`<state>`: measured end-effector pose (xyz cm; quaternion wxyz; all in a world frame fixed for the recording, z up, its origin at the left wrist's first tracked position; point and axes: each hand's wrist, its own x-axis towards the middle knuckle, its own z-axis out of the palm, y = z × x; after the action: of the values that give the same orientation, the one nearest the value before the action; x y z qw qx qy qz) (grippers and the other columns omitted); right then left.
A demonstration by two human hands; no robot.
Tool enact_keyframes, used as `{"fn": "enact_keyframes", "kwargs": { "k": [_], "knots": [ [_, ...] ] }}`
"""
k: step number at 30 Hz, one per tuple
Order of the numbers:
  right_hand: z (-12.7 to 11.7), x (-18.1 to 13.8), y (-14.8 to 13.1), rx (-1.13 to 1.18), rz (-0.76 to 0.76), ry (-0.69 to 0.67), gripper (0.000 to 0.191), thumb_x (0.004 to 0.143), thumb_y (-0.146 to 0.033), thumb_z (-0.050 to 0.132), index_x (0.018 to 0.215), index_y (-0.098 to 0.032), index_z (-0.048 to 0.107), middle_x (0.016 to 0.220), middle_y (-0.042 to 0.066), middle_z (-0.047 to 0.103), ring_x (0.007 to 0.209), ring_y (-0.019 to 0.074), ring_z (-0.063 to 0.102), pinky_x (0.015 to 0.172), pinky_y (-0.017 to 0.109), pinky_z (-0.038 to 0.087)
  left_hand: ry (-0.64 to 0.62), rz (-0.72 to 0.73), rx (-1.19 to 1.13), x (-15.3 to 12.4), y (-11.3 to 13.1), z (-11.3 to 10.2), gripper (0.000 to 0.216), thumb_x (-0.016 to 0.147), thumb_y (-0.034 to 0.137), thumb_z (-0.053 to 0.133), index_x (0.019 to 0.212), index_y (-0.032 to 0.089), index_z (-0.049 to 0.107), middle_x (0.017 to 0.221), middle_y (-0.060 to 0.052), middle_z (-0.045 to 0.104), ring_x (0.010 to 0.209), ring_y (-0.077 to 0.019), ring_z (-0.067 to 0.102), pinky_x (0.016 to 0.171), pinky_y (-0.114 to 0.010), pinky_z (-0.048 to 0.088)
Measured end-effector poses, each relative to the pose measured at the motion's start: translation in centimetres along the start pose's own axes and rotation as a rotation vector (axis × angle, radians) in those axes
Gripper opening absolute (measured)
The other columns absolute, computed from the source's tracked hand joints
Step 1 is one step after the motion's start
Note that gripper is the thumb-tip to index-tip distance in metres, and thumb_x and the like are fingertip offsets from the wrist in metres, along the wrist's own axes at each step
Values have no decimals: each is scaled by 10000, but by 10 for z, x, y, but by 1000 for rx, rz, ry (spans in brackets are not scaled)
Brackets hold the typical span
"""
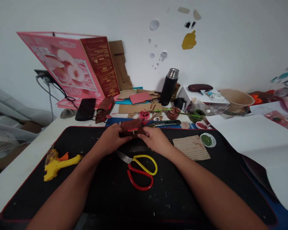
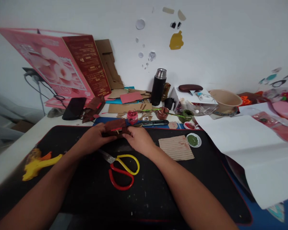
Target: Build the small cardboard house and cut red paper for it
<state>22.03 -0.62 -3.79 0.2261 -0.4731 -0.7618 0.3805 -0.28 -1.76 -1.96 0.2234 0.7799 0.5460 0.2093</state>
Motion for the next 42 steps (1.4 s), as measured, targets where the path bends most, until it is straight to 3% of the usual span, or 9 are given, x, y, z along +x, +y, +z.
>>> {"fn": "enact_keyframes", "kwargs": {
  "k": [6,15,21,31,34,39,42],
  "knots": [
    [-2,1,1,-8,-2,9,156,1011,-264,611,870,-202,633,575,-52,571,544,133,565,559,230,343,-16,-10,122,-1,-9,-8,241,857,425,701,942,226,807,904,-76,748,930,-278,638,831,-379,481],
    [-3,-2,1,40,41,-74,147,1034,-308,566,921,-219,598,534,-69,564,413,125,549,472,223,346,-47,28,145,-3,-15,-14,210,879,380,687,923,212,805,920,-86,727,951,-266,622,864,-380,479],
    [-4,0,-2,-162,-76,48,156,981,-233,655,831,-195,636,672,-10,651,624,146,614,601,244,354,-50,25,100,-2,-13,-9,258,867,445,718,967,228,815,930,-79,742,1001,-270,615,926,-380,478],
    [-3,-1,1,-19,-3,-21,143,1030,-289,586,923,-204,627,544,-72,577,429,114,535,539,236,337,-6,-4,111,-3,-13,-7,247,868,431,712,983,241,821,925,-72,726,971,-269,636,916,-384,494],
    [-4,0,3,-80,-37,12,144,1018,-280,620,912,-193,664,574,-51,602,498,124,562,568,240,335,-4,-8,117,-3,-15,-8,269,857,435,715,1003,237,824,948,-79,736,988,-279,645,928,-387,499],
    [-5,2,3,-205,-140,86,111,988,-241,664,911,-180,716,800,29,730,716,161,633,641,254,346,-46,-4,114,-2,-15,-10,309,861,401,698,1074,212,819,1011,-99,746,1010,-288,647,948,-409,498],
    [-4,1,3,-181,-135,79,123,994,-242,651,896,-186,699,776,19,720,695,156,634,636,251,352,-52,21,93,-2,-15,-10,341,860,400,691,1126,221,809,1063,-103,750,1064,-302,638,964,-425,492]
  ]
}}
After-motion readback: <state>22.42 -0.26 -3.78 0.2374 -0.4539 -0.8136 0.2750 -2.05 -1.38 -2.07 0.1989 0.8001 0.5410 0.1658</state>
